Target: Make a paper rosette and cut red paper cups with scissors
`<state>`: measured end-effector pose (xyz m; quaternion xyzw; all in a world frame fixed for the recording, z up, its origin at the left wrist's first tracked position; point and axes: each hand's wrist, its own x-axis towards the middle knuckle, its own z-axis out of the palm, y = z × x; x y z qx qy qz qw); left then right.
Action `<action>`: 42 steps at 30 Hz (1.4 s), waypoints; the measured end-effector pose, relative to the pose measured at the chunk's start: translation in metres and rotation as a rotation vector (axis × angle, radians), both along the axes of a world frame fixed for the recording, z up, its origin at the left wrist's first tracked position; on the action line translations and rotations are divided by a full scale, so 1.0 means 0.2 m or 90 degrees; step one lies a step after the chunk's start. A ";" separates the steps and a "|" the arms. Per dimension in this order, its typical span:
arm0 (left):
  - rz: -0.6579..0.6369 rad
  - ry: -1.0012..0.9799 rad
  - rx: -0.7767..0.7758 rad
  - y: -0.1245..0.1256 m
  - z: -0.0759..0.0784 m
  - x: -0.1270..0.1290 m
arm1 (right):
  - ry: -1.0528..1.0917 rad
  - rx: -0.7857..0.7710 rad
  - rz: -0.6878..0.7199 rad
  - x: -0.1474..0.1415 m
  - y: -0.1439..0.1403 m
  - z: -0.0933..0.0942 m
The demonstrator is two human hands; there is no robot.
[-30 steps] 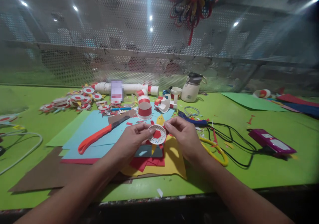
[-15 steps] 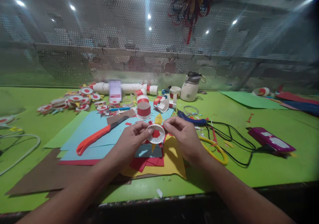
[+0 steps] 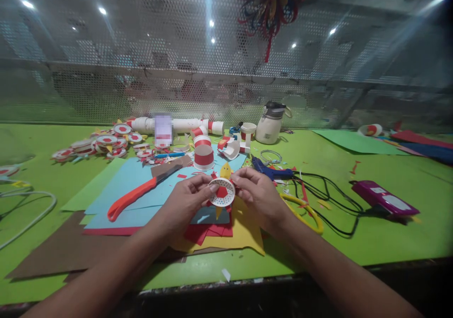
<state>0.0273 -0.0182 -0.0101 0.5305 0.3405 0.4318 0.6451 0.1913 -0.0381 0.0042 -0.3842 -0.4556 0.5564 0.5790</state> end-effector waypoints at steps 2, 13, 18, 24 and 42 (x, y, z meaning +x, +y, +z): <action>-0.004 -0.018 -0.014 0.00 0.00 0.00 | 0.021 -0.015 0.009 -0.01 0.00 0.00; -0.033 -0.088 -0.057 -0.01 0.02 0.02 | 0.111 -0.053 0.011 -0.02 0.00 -0.01; -0.002 -0.070 -0.036 -0.01 0.02 0.02 | 0.131 -0.045 0.001 -0.01 0.00 0.02; 0.032 -0.065 -0.027 0.00 0.02 0.02 | 0.063 -0.019 0.006 -0.02 -0.01 0.00; -0.019 -0.105 -0.073 -0.01 0.07 -0.02 | -0.153 0.041 0.039 -0.02 -0.01 -0.07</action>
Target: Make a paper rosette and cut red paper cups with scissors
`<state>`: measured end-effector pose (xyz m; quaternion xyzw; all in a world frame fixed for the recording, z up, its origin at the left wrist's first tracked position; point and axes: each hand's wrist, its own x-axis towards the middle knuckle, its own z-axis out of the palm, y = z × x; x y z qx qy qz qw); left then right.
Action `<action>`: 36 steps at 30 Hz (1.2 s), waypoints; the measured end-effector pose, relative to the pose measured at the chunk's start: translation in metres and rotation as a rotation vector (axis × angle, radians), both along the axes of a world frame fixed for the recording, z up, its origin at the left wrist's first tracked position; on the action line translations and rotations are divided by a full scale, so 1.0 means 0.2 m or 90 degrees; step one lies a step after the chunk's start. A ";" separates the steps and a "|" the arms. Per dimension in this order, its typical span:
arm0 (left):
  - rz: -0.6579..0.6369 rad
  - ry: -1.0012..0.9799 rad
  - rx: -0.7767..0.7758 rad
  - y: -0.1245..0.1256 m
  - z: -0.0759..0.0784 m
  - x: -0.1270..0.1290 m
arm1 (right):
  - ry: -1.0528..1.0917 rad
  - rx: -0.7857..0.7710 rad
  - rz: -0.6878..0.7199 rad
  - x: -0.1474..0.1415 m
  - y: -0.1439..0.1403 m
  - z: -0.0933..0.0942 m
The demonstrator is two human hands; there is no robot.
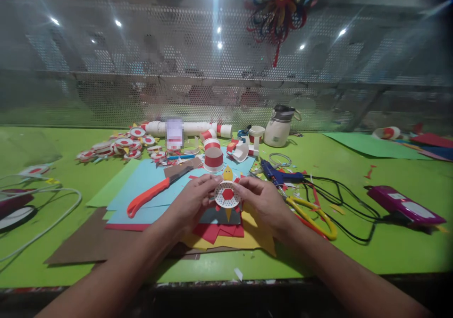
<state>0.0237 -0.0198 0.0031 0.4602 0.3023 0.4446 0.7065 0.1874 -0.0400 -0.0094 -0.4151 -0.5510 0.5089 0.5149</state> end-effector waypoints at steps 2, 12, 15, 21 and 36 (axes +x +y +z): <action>0.001 -0.001 -0.008 0.00 -0.01 -0.01 | 0.007 -0.001 0.005 0.00 0.00 -0.01; 0.006 -0.001 -0.059 0.01 -0.03 -0.01 | 0.063 -0.048 0.026 -0.01 0.00 -0.02; 0.023 0.007 -0.037 0.01 -0.03 -0.01 | 0.084 -0.074 0.033 -0.01 0.01 -0.01; 0.096 0.021 -0.062 0.02 -0.03 -0.01 | 0.107 -0.082 0.018 -0.01 0.01 0.00; -0.002 0.106 0.016 0.02 0.01 -0.05 | 0.196 -0.116 0.037 0.02 0.02 0.02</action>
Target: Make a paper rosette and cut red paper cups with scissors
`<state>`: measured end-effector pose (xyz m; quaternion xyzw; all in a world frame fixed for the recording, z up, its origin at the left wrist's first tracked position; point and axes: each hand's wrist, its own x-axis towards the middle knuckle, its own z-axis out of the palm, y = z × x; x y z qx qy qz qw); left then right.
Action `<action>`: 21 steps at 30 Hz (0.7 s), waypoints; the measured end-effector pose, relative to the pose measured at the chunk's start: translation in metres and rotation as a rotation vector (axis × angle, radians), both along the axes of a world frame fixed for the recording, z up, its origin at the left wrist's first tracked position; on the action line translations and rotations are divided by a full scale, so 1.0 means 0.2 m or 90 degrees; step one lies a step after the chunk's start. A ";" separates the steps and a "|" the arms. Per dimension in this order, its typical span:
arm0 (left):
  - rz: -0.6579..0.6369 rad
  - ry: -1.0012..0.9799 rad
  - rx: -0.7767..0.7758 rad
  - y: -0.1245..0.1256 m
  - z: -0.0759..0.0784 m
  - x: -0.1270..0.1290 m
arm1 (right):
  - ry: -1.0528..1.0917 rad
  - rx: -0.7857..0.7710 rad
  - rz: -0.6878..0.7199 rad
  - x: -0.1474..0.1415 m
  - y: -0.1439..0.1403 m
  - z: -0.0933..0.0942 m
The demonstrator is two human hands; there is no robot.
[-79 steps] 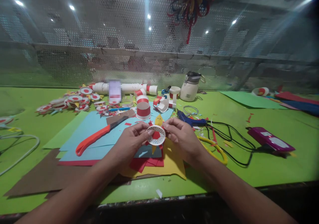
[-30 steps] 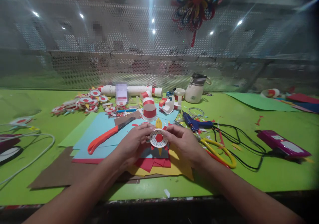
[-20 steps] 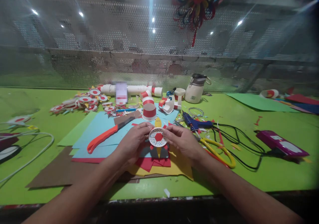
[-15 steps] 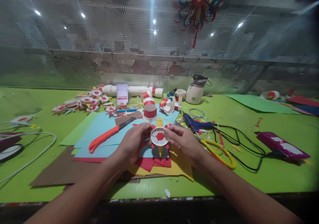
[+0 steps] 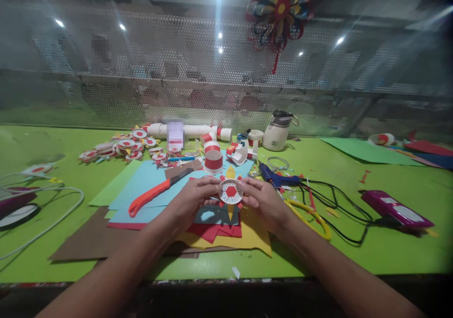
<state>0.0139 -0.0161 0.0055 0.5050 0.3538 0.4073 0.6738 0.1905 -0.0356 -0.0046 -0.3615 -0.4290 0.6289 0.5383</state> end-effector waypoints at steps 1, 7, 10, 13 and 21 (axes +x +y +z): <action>-0.009 0.000 0.000 0.00 0.00 0.00 | 0.002 0.000 0.000 0.00 0.00 0.00; -0.034 -0.027 0.023 0.00 0.01 -0.01 | -0.012 0.064 -0.030 0.02 -0.01 0.02; -0.031 -0.012 0.033 0.00 0.02 0.00 | -0.038 0.095 -0.058 0.02 -0.01 0.03; -0.034 0.018 0.054 -0.01 0.02 0.00 | -0.054 0.096 -0.070 0.02 -0.01 0.04; -0.055 0.050 0.077 0.01 -0.01 0.00 | -0.127 0.119 -0.147 0.03 0.01 0.01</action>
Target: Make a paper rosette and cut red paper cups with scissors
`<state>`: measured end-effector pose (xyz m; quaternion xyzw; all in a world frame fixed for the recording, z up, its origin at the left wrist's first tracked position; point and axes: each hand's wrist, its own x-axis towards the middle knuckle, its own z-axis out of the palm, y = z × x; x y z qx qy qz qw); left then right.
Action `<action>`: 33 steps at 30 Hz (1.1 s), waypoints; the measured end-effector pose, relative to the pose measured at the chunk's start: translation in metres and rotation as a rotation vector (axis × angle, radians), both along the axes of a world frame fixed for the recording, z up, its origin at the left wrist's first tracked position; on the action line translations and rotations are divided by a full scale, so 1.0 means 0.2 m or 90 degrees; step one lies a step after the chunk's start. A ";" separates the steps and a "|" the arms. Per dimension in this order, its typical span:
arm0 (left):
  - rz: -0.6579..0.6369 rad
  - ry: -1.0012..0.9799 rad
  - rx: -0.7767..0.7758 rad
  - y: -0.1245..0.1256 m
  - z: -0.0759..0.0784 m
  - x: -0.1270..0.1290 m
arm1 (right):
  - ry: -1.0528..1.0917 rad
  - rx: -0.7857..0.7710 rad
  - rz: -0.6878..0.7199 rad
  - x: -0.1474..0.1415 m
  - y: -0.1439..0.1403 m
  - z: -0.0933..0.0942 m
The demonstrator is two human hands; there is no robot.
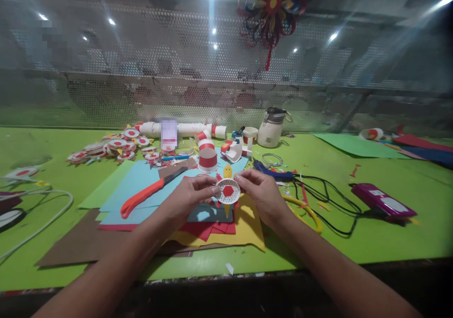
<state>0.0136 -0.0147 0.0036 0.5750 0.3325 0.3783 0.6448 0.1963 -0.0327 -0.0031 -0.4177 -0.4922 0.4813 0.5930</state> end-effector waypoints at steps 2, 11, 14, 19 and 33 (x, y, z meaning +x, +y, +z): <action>-0.005 -0.009 -0.007 0.01 -0.01 0.00 | -0.008 0.016 -0.009 0.00 0.01 -0.01; 0.004 -0.072 -0.109 0.00 0.00 0.03 | 0.140 -0.104 0.041 -0.01 0.01 0.01; 0.004 -0.093 -0.150 0.00 0.00 0.03 | 0.187 -0.140 0.073 -0.01 0.02 0.02; 0.008 -0.118 -0.159 0.02 -0.01 0.01 | 0.197 -0.143 0.097 -0.01 0.00 0.04; 0.053 -0.129 -0.155 0.04 0.03 -0.03 | -0.020 0.010 0.123 0.00 -0.03 0.04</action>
